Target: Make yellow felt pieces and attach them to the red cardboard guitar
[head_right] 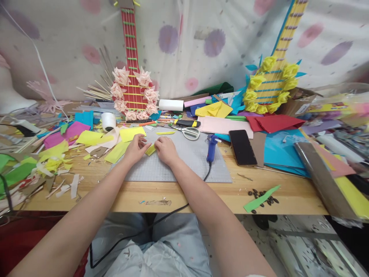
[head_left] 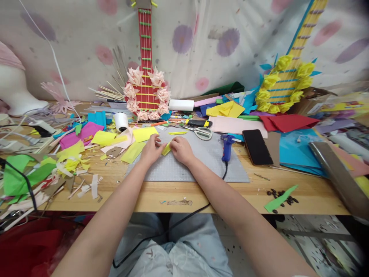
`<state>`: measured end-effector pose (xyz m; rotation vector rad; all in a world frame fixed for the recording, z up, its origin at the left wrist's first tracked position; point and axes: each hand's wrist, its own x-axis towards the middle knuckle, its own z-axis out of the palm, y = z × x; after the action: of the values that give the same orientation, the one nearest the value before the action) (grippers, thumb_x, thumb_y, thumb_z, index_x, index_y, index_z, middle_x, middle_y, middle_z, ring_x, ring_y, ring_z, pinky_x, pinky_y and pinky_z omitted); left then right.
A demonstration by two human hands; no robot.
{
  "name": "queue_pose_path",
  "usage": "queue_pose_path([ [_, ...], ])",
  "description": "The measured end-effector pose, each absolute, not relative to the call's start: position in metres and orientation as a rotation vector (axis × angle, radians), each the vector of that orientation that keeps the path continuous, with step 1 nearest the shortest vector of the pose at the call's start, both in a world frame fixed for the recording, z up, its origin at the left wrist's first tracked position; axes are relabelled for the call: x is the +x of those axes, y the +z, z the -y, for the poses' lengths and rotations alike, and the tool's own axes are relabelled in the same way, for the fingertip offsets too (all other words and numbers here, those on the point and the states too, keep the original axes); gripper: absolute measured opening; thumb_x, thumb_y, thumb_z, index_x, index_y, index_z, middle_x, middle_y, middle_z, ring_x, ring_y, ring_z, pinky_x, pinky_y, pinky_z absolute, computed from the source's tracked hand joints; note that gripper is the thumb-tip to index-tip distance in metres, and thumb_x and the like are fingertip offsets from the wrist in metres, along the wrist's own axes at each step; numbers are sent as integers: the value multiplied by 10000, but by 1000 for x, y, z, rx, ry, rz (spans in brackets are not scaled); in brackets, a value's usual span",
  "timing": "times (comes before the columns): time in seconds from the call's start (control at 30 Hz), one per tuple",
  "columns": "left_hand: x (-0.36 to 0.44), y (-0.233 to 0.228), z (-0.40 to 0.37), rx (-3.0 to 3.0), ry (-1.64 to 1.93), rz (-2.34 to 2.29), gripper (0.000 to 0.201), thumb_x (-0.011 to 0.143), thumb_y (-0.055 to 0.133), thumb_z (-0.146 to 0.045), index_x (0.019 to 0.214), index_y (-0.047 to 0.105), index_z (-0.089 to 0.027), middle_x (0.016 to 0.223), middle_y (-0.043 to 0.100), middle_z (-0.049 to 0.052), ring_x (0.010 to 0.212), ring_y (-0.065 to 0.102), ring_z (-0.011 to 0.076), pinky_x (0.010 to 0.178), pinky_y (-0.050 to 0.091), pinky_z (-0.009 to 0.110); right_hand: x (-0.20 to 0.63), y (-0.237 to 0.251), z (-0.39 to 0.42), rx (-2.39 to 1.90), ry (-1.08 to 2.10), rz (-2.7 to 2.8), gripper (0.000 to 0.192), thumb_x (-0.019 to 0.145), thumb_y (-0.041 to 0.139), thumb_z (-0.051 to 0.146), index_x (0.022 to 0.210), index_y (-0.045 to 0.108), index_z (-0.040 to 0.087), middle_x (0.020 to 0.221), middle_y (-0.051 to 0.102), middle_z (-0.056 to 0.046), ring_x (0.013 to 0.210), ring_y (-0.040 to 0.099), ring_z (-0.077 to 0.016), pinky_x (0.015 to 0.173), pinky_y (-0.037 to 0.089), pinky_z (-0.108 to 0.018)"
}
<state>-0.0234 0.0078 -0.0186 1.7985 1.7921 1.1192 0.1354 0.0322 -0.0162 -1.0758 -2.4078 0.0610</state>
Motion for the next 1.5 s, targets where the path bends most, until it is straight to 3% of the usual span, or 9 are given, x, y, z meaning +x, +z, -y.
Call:
queue_pose_path([
  [0.1,-17,-14,-3,1833,1055,-1811,475,709,576,-403,1106,395,-216,933,605,23,735,587,128,644,444,268,135,-17,-32,-1053,83,2412,180,800,441,131,849,612,164,1016,566,-82,948,457,-187,809,343,-304],
  [0.3,-17,-15,-2,1842,1042,-1946,335,737,479,-189,1067,446,-239,883,629,10,793,598,162,681,429,285,136,-18,-33,-1097,125,2433,189,789,433,116,835,609,168,945,585,-71,916,462,-189,814,363,-306],
  [0.53,-23,-21,-6,1622,1262,-1924,312,716,512,-202,1023,460,-220,842,626,6,771,594,146,726,447,284,133,-15,-29,-913,135,2442,331,746,447,68,1035,562,181,1098,534,-74,1060,395,-195,912,341,-321],
  [0.7,-23,-22,-8,1597,1277,-1831,316,720,513,-202,1029,447,-208,842,609,7,763,581,135,732,462,290,130,-15,-29,-898,152,2448,184,810,449,135,875,612,190,1029,558,-69,1031,406,-188,890,353,-312],
  [0.9,-25,-25,-5,1906,1288,-1963,346,645,577,-149,978,516,-222,1104,429,80,1107,419,223,900,414,369,133,-20,-34,-1057,278,2362,117,792,534,219,816,644,188,957,584,-56,997,424,-192,877,363,-312],
  [1.03,-25,-23,0,2044,1155,-2038,247,656,551,-121,876,573,-232,1029,406,76,1054,411,245,944,364,423,131,-25,-38,-1167,405,2257,118,779,557,252,799,654,189,957,592,-49,970,447,-183,876,361,-313],
  [1.23,-25,-24,-2,2079,1082,-2050,121,694,528,-152,682,625,-224,946,447,70,1032,403,246,934,361,398,125,-25,-38,-1270,452,2165,119,760,551,246,749,650,180,880,601,-45,914,466,-172,847,360,-289],
  [1.5,-21,-22,0,2004,1028,-2195,109,684,554,-232,677,658,-200,908,485,76,983,416,242,916,376,362,116,-24,-34,-1406,424,2094,106,713,539,216,680,627,166,862,568,-61,895,452,-190,820,361,-294],
])
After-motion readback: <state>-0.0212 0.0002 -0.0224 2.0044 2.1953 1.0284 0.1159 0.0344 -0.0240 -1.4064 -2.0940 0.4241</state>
